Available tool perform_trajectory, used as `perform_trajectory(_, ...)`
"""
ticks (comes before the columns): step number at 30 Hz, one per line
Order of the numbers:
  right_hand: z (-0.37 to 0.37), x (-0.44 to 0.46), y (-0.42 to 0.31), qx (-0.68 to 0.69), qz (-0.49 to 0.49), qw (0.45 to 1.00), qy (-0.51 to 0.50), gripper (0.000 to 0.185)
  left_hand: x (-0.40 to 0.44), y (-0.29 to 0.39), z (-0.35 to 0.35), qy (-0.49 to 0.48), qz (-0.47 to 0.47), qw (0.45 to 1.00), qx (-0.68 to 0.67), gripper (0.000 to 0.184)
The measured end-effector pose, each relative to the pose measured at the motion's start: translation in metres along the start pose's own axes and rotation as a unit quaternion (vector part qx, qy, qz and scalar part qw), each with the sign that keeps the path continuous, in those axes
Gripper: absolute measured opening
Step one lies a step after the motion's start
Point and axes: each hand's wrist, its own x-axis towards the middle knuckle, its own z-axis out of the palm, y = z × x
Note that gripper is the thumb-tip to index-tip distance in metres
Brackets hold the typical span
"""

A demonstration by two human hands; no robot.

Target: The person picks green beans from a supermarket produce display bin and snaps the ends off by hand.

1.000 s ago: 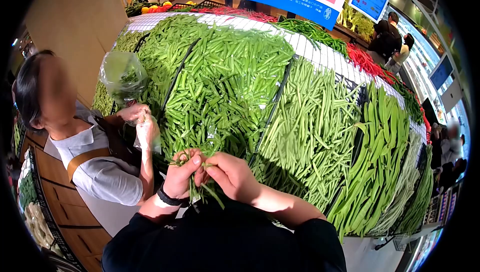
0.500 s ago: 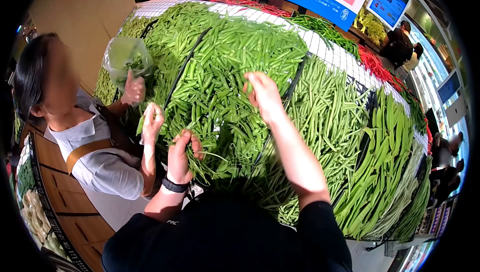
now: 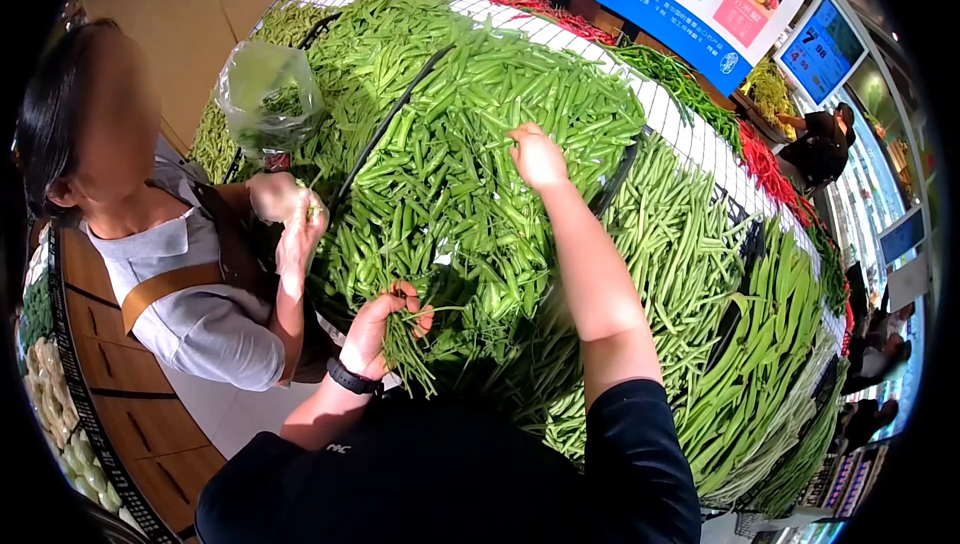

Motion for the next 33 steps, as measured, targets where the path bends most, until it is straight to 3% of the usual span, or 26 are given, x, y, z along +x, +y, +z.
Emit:
perform_trajectory(6,-0.006,0.004,-0.008,-0.069,0.037,0.994,-0.081,0.019,-0.001,0.006,-0.002,-0.038,0.006,0.998,-0.043,0.009)
perform_trajectory(8,-0.007,0.001,-0.007,-0.061,0.022,0.997,-0.044,0.021,0.000,0.007,-0.008,-0.049,0.005,0.997,-0.055,0.007)
perform_trajectory(11,0.002,-0.001,0.013,0.138,0.074,0.987,0.026,0.018,0.001,0.008,-0.009,-0.037,0.025,0.999,-0.026,0.007)
perform_trajectory(14,-0.020,-0.019,0.003,0.219,0.119,0.967,0.057,0.021,0.000,0.007,0.000,-0.030,0.040,0.999,0.019,0.008)
perform_trajectory(15,-0.021,-0.029,0.010,0.287,0.095,0.951,0.065,0.020,0.000,0.005,0.004,-0.036,0.066,0.996,0.050,0.009)
perform_trajectory(18,-0.082,-0.076,-0.052,0.397,0.160,0.904,0.011,0.019,0.002,0.006,0.019,-0.037,0.163,0.966,0.198,0.009)
perform_trajectory(20,-0.098,-0.105,-0.070,0.589,0.232,0.773,-0.034,0.023,0.007,0.006,0.027,-0.032,0.192,0.953,0.232,0.010)
perform_trajectory(22,-0.100,-0.131,-0.079,0.699,0.239,0.674,-0.025,0.021,0.011,0.005,0.033,-0.048,0.178,0.956,0.228,0.011)
perform_trajectory(24,-0.097,-0.148,-0.075,0.694,0.219,0.684,-0.050,0.016,0.012,0.000,0.036,-0.067,0.177,0.956,0.225,0.011)
perform_trajectory(26,-0.090,-0.154,-0.060,0.604,0.210,0.766,-0.064,0.013,0.013,-0.004,0.039,-0.056,0.168,0.964,0.198,0.010)
perform_trajectory(30,-0.095,-0.126,-0.042,0.494,0.257,0.829,-0.044,0.011,0.010,-0.011,0.031,-0.057,0.141,0.971,0.184,0.008)
perform_trajectory(32,-0.094,-0.079,-0.017,0.503,0.245,0.828,-0.046,0.018,0.009,-0.015,0.028,-0.063,0.140,0.970,0.188,0.008)
perform_trajectory(33,-0.097,-0.033,-0.022,0.640,0.199,0.741,0.043,0.031,0.008,-0.016,0.027,-0.060,0.140,0.970,0.189,0.008)
